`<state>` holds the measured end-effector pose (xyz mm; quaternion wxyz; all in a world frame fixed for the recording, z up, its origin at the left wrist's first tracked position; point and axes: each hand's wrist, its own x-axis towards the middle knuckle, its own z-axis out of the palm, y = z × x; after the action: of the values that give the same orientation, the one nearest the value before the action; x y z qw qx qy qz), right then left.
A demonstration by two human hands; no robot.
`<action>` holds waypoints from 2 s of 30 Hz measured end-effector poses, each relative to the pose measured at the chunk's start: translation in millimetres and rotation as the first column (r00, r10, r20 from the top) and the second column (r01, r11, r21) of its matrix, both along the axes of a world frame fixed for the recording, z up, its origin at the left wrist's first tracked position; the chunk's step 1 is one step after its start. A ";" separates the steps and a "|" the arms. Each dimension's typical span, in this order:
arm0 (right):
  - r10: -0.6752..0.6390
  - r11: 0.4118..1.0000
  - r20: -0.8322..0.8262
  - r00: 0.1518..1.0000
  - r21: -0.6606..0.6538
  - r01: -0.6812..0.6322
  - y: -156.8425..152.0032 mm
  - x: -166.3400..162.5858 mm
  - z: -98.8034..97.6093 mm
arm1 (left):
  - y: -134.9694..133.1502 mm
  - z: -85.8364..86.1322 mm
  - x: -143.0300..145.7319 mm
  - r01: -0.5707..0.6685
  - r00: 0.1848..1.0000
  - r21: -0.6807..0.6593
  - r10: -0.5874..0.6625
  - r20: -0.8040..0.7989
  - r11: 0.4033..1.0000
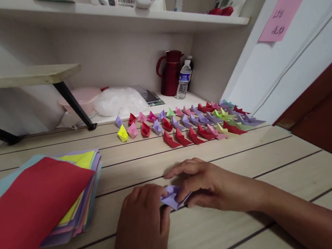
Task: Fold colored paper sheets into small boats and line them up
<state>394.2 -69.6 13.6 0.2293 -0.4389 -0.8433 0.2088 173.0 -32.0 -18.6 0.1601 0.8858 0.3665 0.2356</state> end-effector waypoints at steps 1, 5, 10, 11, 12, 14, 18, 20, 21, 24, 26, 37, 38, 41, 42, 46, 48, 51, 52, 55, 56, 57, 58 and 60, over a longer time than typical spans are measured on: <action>0.002 1.000 0.001 1.000 0.008 -0.002 0.0 0.1 -0.4 | -0.4 -1.7 -0.3 -0.014 1.000 0.011 0.014 0.018 1.000; 0.003 1.000 0.007 1.000 0.025 -0.003 -0.3 -0.3 -0.5 | -1.0 -2.5 -1.1 -0.016 0.999 0.034 0.014 0.046 0.999; -0.028 0.999 0.057 0.998 0.036 0.025 -1.4 -2.1 1.8 | 1.4 2.3 0.0 0.045 0.999 0.030 -0.045 0.000 0.999; -0.032 0.999 0.065 0.997 0.038 0.029 -1.5 -2.3 2.3 | 1.9 2.0 0.3 0.047 0.999 0.034 -0.047 -0.008 0.998; -0.034 0.999 0.071 0.997 0.038 0.031 -1.5 -2.6 2.9 | 2.1 1.2 0.5 0.047 0.999 0.043 -0.046 -0.015 0.998; -0.033 0.999 0.071 0.997 0.039 0.030 -1.5 -3.3 3.9 | 2.0 -0.9 0.9 0.048 0.998 0.068 -0.046 -0.029 0.996; -0.033 0.998 0.067 0.997 0.047 0.030 -1.8 -7.2 5.4 | -0.9 -0.3 2.1 0.063 0.993 0.111 -0.052 -0.102 0.992; -0.047 0.998 0.077 0.996 0.052 0.043 -2.0 -10.1 4.7 | -2.2 2.8 3.1 0.073 0.987 0.121 -0.054 -0.151 0.990; -0.054 0.997 0.078 0.995 0.056 0.050 -1.9 -11.3 3.8 | -2.4 4.3 3.5 0.077 0.985 0.127 -0.056 -0.164 0.989; -0.063 0.996 0.037 0.997 0.067 0.061 0.3 -12.4 -0.9 | -0.5 6.1 2.8 0.056 0.987 0.088 -0.042 -0.152 0.995; -0.077 0.995 -0.027 0.997 0.063 0.079 2.9 -11.1 -4.1 | 2.7 4.0 0.8 0.026 0.996 0.018 -0.024 -0.090 1.000; -0.141 0.990 -0.222 0.965 -0.008 0.143 6.7 -7.2 -5.8 | 11.9 -3.8 -2.9 0.030 0.997 -0.014 -0.029 0.066 0.999; -0.145 0.989 -0.232 0.962 -0.013 0.146 7.0 -6.6 -6.2 | 12.2 -5.0 -3.4 0.048 0.997 0.009 -0.049 0.062 0.999; -0.153 0.988 -0.260 0.953 -0.042 0.147 8.0 -4.8 -7.3 | 12.0 -8.8 -4.6 0.086 0.994 0.092 -0.091 0.057 0.992; -0.161 0.987 -0.280 0.946 -0.064 0.149 8.2 -4.2 -7.6 | 11.3 -9.3 -4.7 0.089 0.994 0.123 -0.097 0.057 0.988; -0.226 0.971 -0.393 0.891 -0.168 0.172 7.8 -2.0 -8.1 | 7.7 -6.2 -4.3 0.106 0.993 0.237 -0.116 0.029 0.966; -0.251 0.963 -0.402 0.880 -0.196 0.185 6.8 -1.0 -7.6 | 6.0 -3.9 -4.7 0.136 0.990 0.286 -0.140 -0.006 0.948; -0.268 0.954 -0.352 0.897 -0.229 0.196 5.1 0.1 -5.9 | 3.8 -2.6 -6.0 0.175 0.985 0.321 -0.161 -0.069 0.931; -0.278 0.949 -0.332 0.901 -0.239 0.205 4.6 0.3 -5.2 | 3.2 -2.4 -6.3 0.182 0.983 0.324 -0.163 -0.085 0.928; -0.304 0.940 -0.290 0.907 -0.245 0.237 4.1 0.1 -2.6 | 2.7 -0.7 -5.6 0.165 0.986 0.319 -0.143 -0.090 0.933; -0.291 0.945 -0.289 0.912 -0.235 0.228 4.1 -0.4 -1.8 | 2.9 0.3 -4.9 0.147 0.989 0.310 -0.130 -0.077 0.939; -0.265 0.955 -0.297 0.917 -0.213 0.206 4.3 -1.1 -1.1 | 3.3 1.3 -4.0 0.131 0.991 0.299 -0.119 -0.060 0.945; -0.231 0.966 -0.314 0.921 -0.184 0.179 4.5 -2.0 -0.7 | 3.7 2.3 -3.1 0.118 0.993 0.290 -0.110 -0.044 0.950; -0.171 0.983 -0.346 0.922 -0.126 0.134 4.7 -3.9 -0.6 | 4.5 3.6 -1.5 0.105 0.994 0.269 -0.101 -0.028 0.957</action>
<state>390.2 -64.8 13.0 0.3713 -0.4691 -0.7397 0.3081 171.4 -27.6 -15.0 0.0473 0.9189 0.2853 0.2683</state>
